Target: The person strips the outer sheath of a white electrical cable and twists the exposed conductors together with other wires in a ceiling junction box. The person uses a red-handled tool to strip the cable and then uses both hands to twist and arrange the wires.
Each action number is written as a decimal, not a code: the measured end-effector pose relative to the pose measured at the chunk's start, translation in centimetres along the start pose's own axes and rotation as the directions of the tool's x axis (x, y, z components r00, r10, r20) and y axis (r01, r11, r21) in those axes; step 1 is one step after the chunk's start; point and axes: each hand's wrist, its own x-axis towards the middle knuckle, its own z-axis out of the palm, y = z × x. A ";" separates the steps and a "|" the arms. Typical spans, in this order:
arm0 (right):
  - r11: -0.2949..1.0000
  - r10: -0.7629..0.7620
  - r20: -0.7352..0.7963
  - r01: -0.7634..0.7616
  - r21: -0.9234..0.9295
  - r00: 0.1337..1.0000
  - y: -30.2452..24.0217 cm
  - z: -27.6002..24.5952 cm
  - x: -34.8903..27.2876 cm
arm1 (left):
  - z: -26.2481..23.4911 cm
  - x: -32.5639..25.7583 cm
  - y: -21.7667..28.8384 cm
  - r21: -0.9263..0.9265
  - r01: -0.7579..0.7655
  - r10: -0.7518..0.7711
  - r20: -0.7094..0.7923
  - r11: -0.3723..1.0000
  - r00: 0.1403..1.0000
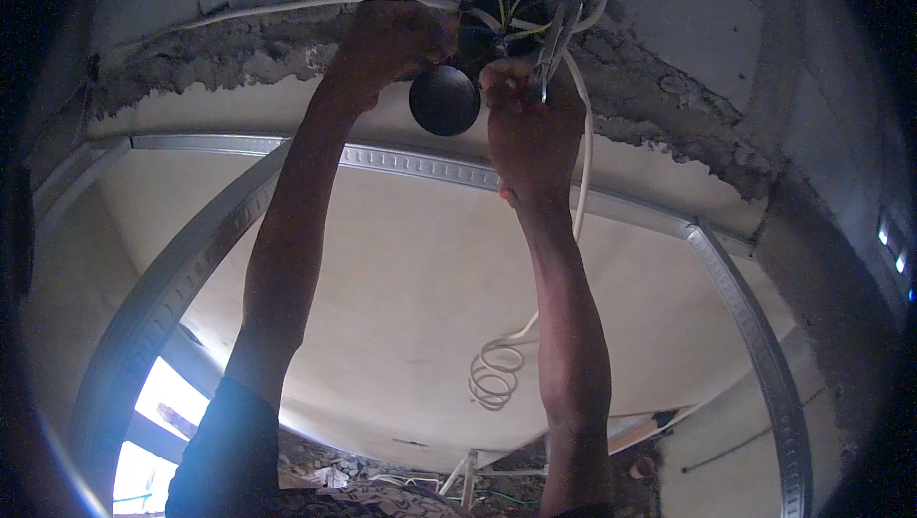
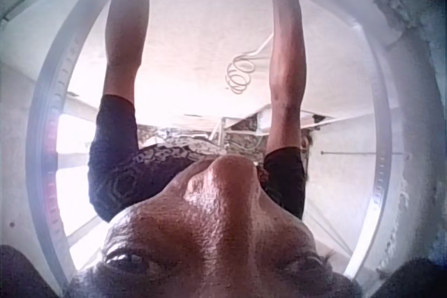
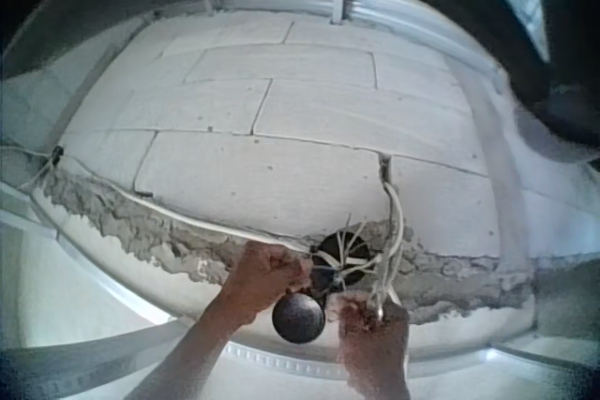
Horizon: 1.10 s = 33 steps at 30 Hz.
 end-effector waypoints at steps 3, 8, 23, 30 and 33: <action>0.993 0.001 -0.068 0.007 0.119 0.998 -0.5 0.4 0.0 | -0.1 0.0 0.0 -0.014 0.005 -0.006 -0.035 1.000 0.999; 0.994 -0.040 -0.056 0.045 0.098 0.998 -0.6 0.3 -0.1 | 0.2 -0.1 0.5 -0.022 0.021 -0.022 -0.048 1.000 0.999; 0.942 0.318 0.290 -0.266 -0.205 0.903 -4.4 -4.1 -7.3 | 0.2 0.3 -1.5 -0.010 -0.068 0.067 -0.101 0.998 0.993; 0.867 0.226 0.854 -0.496 0.043 0.468 6.9 -7.6 -26.0 | 0.7 -1.1 -0.6 0.230 -0.202 0.233 -0.119 0.952 0.965; 0.730 0.348 0.912 -0.673 -0.117 0.219 14.0 -7.4 -38.8 | -0.6 -2.3 -0.6 0.341 -0.199 0.262 -0.150 0.919 0.953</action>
